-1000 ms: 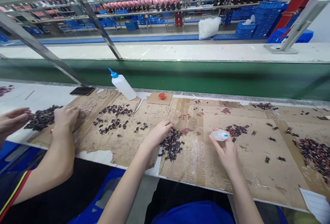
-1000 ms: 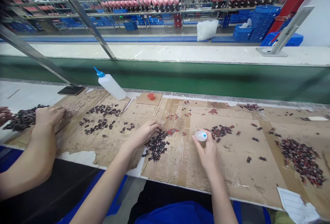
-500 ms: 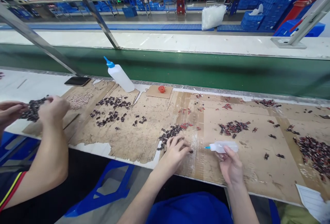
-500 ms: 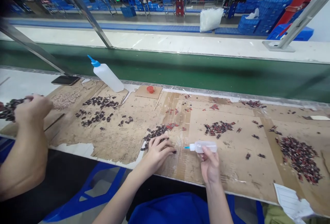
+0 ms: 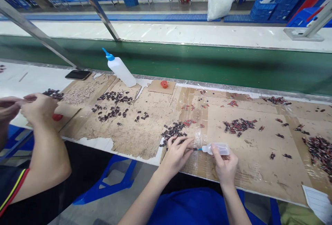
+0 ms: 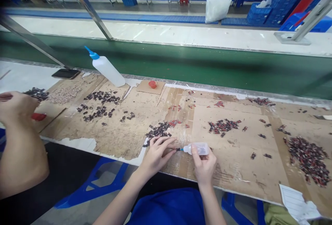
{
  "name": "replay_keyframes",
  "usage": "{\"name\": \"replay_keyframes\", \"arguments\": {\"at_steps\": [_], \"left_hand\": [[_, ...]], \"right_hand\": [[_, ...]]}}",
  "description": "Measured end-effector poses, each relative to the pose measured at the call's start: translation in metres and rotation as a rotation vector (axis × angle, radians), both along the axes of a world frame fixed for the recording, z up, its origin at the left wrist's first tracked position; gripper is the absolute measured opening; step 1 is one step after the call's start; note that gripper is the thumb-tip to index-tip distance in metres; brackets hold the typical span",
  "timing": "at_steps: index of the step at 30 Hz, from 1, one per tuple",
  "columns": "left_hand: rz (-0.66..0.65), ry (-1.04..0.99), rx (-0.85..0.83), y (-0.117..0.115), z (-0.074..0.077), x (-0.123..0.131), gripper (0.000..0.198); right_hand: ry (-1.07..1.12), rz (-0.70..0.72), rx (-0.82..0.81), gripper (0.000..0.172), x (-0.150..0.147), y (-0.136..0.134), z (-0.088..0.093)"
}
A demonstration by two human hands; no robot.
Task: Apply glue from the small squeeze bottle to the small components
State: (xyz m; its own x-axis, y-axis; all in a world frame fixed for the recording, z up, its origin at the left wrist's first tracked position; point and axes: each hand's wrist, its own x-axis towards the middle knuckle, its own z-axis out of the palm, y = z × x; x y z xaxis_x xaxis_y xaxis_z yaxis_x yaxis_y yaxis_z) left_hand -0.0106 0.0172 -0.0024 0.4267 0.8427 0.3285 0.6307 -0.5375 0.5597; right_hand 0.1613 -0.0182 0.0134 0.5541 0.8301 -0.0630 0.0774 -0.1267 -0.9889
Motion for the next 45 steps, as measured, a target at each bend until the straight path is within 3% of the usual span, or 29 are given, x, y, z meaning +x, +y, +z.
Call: {"name": "replay_keyframes", "arguments": {"at_steps": [15,23,34,45], "left_hand": [[0.047,-0.027,-0.109,0.001,0.005,0.002,0.033],[0.057,-0.028,-0.135,0.003,0.009,0.002,0.03],[0.028,-0.018,-0.133,0.003,0.012,0.001,0.031],[0.031,0.006,-0.133,0.003,0.012,0.001,0.028]], "right_hand": [[-0.009,-0.004,-0.049,0.034,-0.001,0.0,-0.002],[0.007,-0.134,-0.026,0.037,-0.002,0.001,-0.002],[-0.033,-0.018,-0.016,0.038,-0.002,0.001,-0.003],[0.141,-0.223,0.05,0.035,0.008,-0.002,-0.013]]}}
